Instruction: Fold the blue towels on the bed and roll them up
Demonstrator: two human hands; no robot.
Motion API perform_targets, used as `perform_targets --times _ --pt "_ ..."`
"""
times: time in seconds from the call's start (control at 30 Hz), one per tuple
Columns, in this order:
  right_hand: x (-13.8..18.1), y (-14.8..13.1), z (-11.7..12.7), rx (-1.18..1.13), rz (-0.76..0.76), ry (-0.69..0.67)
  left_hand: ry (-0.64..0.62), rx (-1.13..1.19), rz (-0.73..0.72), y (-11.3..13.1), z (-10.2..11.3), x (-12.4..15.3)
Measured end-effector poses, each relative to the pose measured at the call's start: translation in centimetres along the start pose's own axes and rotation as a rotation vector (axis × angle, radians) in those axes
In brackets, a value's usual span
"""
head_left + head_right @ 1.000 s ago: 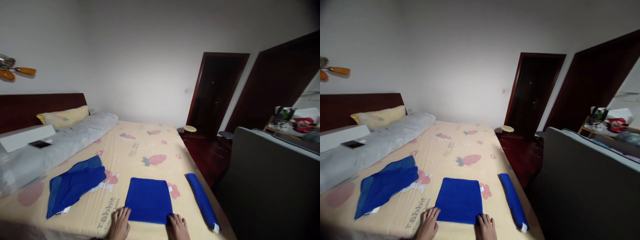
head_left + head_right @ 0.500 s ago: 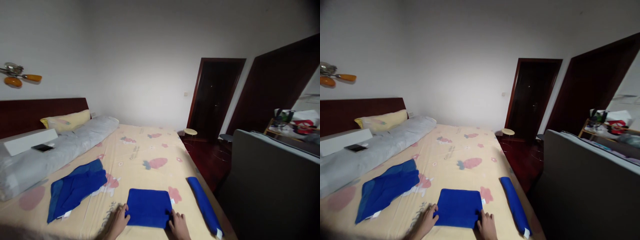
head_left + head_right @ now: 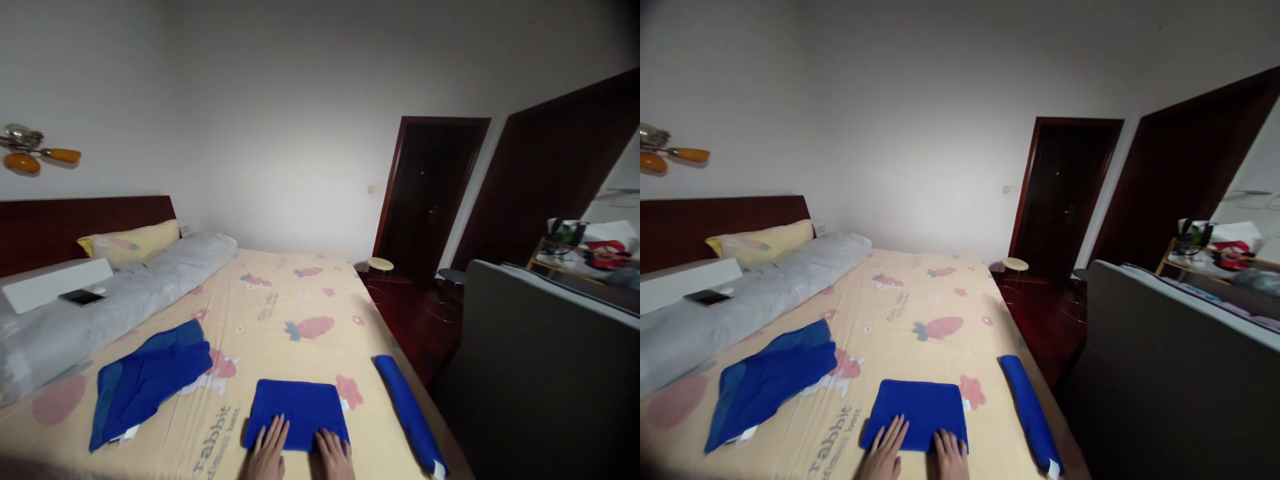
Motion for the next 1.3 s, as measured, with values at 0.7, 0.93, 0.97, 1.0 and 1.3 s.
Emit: perform_targets --times 0.7,0.93,0.97,1.0,1.3 --pt "-4.3 1.4 9.8 -0.158 -0.351 -0.264 -0.042 0.053 0.323 -6.8 7.5 -0.5" --pt "-3.4 0.8 8.5 -0.005 -0.366 -0.059 0.081 -0.122 0.456 -4.7 6.8 -0.1" --pt "-3.2 0.2 8.0 0.003 -0.294 -0.006 0.107 -0.142 0.408 -3.6 6.5 0.0" --pt "-3.0 -0.6 7.4 -0.002 -0.201 0.035 0.11 -0.142 0.342 -2.4 6.0 0.1" --pt "0.0 -0.8 2.8 -0.03 0.118 0.019 -0.042 0.044 0.047 -1.3 1.8 2.1"
Point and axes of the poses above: each hand's wrist, its own x-axis away from the middle knuckle, its own z-axis out of the back of the hand, y = z × x, the point moved 2 cm from there along -x, towards the middle knuckle, and after that the axes turned 8 degrees about y, right-handed, at the moved point
